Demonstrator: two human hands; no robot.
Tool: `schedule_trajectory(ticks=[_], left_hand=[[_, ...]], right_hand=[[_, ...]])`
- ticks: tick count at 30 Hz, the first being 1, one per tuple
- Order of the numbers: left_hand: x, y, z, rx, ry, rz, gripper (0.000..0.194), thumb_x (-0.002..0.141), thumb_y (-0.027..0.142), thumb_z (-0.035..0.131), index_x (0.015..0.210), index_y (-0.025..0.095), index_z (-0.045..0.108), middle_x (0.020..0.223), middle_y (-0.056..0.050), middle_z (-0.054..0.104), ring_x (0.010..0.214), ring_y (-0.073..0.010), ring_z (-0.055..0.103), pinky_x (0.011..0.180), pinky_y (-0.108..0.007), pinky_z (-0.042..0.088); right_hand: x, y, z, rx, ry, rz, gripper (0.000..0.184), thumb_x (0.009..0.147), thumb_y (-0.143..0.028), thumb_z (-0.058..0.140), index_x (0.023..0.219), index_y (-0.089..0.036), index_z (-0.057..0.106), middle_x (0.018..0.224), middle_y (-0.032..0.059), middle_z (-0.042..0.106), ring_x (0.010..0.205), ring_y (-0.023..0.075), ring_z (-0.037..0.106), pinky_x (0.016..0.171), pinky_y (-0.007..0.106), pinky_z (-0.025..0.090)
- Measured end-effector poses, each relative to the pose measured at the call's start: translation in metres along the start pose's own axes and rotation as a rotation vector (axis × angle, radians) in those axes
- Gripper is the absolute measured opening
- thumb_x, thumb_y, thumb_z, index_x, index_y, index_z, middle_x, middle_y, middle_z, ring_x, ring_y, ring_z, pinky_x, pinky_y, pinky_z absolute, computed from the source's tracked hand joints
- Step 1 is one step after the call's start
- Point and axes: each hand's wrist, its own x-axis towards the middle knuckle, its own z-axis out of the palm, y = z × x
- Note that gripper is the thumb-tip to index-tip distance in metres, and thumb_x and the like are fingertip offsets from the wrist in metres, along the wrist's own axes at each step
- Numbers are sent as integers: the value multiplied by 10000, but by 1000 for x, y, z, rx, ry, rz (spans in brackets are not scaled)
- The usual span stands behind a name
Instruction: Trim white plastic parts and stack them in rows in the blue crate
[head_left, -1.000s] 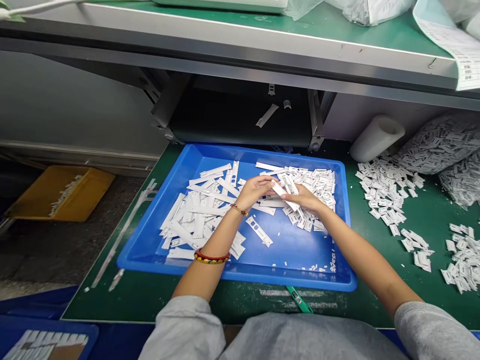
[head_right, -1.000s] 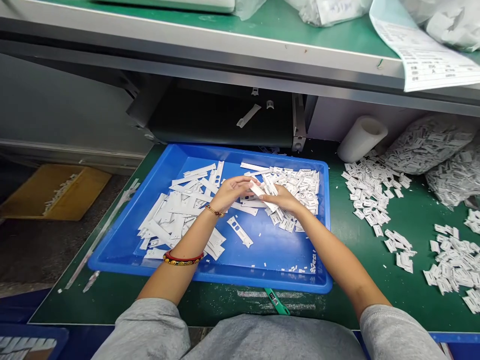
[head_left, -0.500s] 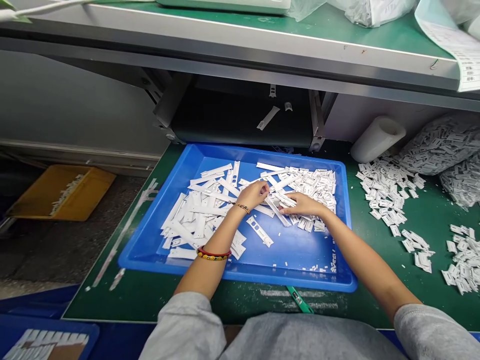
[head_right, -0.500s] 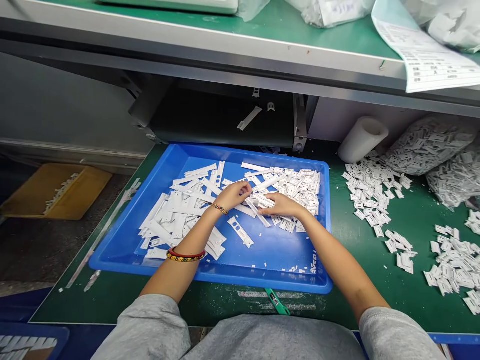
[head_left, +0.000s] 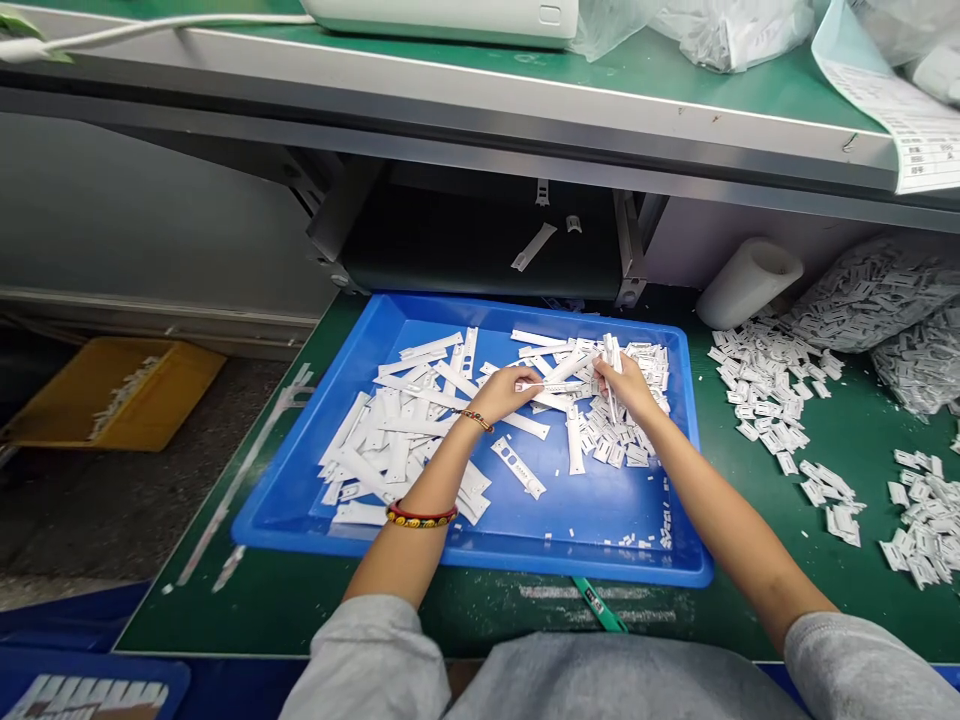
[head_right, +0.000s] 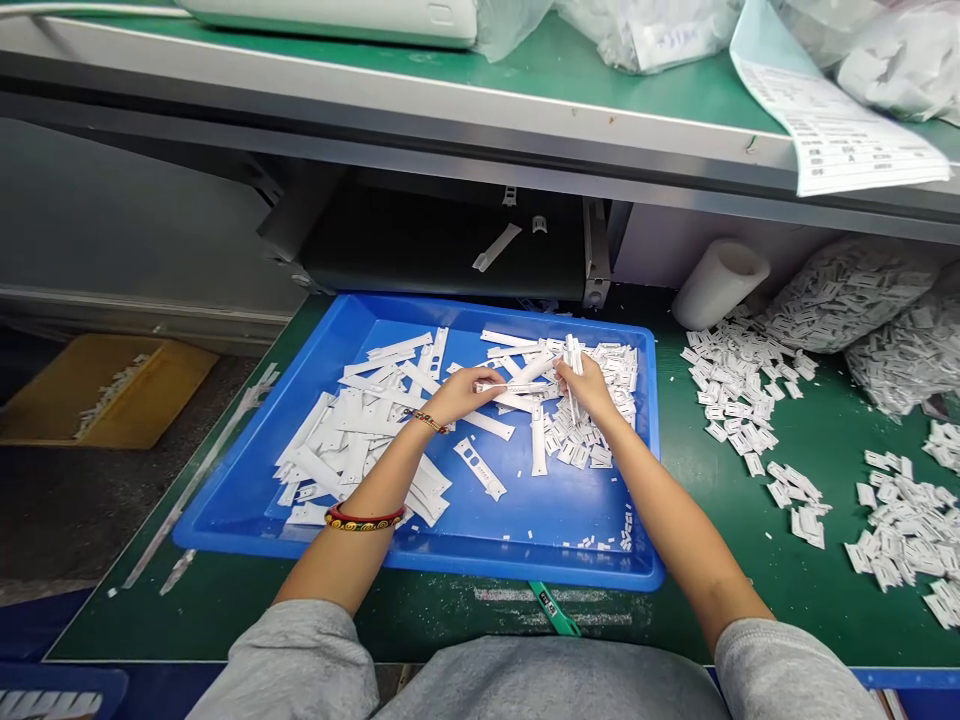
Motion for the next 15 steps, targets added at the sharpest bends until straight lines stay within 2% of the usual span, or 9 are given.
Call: schedule_trajectory(ticks=[5,9,12,15], left_hand=[[-2,9,-1,-221,-9,-31,380,764,522,641,878,168,720,970,-86,734,839,-229,690,708,-335,598],[-2,11,1,-333,10,-69,468,721,596,671,859,151,717,939,-87,731,816,-221,693,715,-342,608],[-3,14,-1,-351,24,-90,432,673,565,740,818,158,722,884,-71,730,788,-208,683,721,-329,598],[-6,19,-1,-350,7,-111,379,658,511,778,796,161,725,810,-56,729,707,-190,675,680,-321,589]], right_hand=[[-3,-2,3,-20,-128,-10,328,761,-445,674,979,-207,619,575,-62,522,479,124,485,502,265,413],[-7,-4,4,-4,-242,-14,365,746,-389,685,1047,-194,618,562,-68,550,492,120,502,535,255,413],[-8,-3,5,-17,-223,-34,352,710,-342,680,1016,-187,606,571,-65,567,513,129,521,566,265,430],[-6,0,9,-34,-147,-86,348,678,-332,672,985,-196,579,637,-61,573,552,140,537,614,289,461]])
